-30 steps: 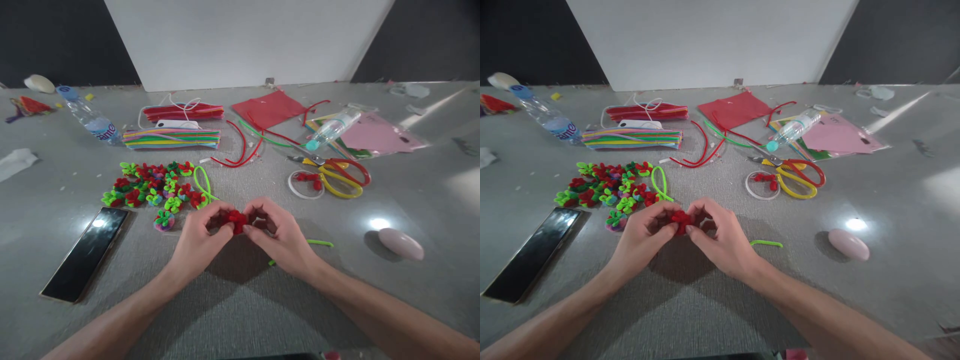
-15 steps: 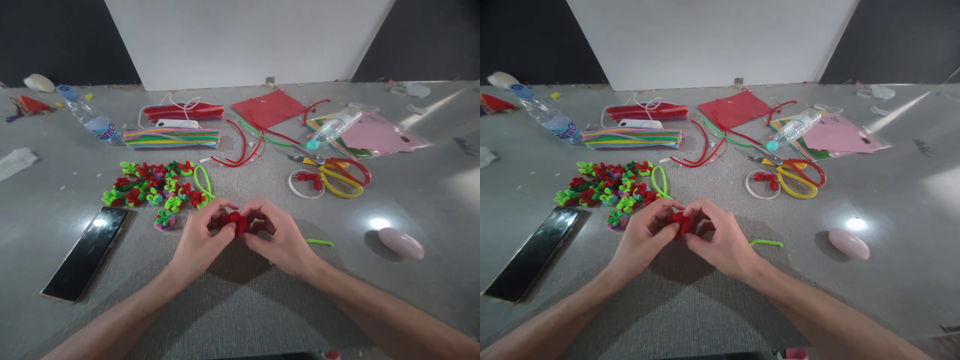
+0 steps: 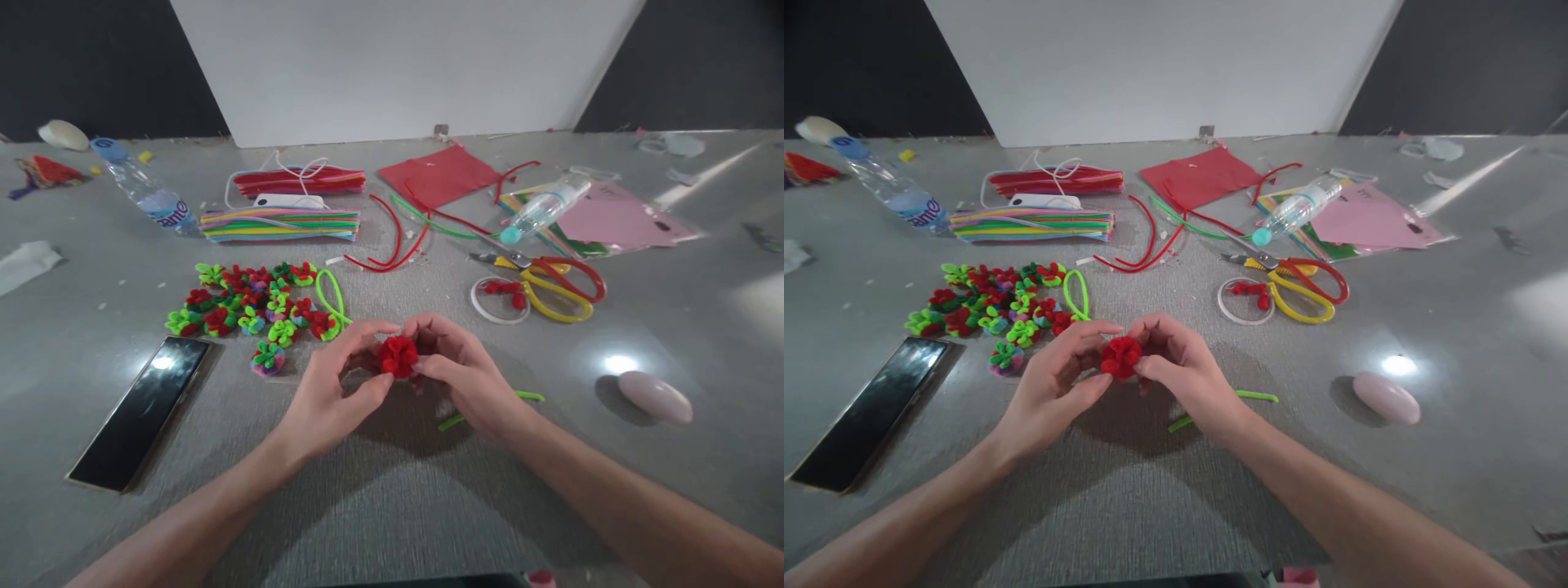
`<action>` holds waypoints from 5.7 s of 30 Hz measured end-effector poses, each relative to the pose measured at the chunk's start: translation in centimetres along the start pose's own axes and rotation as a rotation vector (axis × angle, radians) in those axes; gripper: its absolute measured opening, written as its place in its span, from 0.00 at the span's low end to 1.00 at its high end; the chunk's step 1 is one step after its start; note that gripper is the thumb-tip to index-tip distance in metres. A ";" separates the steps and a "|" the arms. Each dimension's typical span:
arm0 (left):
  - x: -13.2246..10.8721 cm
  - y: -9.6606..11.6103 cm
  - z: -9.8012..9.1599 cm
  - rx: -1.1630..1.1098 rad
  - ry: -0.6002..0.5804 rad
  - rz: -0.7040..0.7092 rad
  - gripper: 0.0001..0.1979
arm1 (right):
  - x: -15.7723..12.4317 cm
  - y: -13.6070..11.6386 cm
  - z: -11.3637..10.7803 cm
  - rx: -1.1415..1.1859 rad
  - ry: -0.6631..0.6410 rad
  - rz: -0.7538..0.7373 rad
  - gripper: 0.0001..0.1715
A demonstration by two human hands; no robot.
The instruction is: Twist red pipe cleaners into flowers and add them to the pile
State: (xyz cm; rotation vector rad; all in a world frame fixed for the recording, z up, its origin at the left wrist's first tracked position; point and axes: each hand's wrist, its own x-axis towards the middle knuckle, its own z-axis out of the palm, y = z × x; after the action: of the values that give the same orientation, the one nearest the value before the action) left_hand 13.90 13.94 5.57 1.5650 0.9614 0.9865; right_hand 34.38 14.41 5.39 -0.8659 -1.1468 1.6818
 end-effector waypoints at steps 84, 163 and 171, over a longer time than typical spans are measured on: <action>0.2 0.4 0.6 -0.259 0.027 -0.049 0.11 | 0.2 0.0 -0.3 0.041 0.083 0.017 0.17; 0.2 0.8 -0.1 0.265 0.145 0.167 0.12 | 0.2 -0.2 -0.3 -0.036 0.083 0.013 0.19; 0.0 0.1 0.0 0.146 0.193 0.142 0.06 | 0.3 0.1 -0.5 -0.020 0.067 0.005 0.19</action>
State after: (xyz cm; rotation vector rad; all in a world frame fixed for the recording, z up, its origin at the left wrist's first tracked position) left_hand 13.88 13.96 5.73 1.7010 1.0867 1.2066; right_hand 34.68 14.81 5.13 -0.9317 -1.1186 1.6350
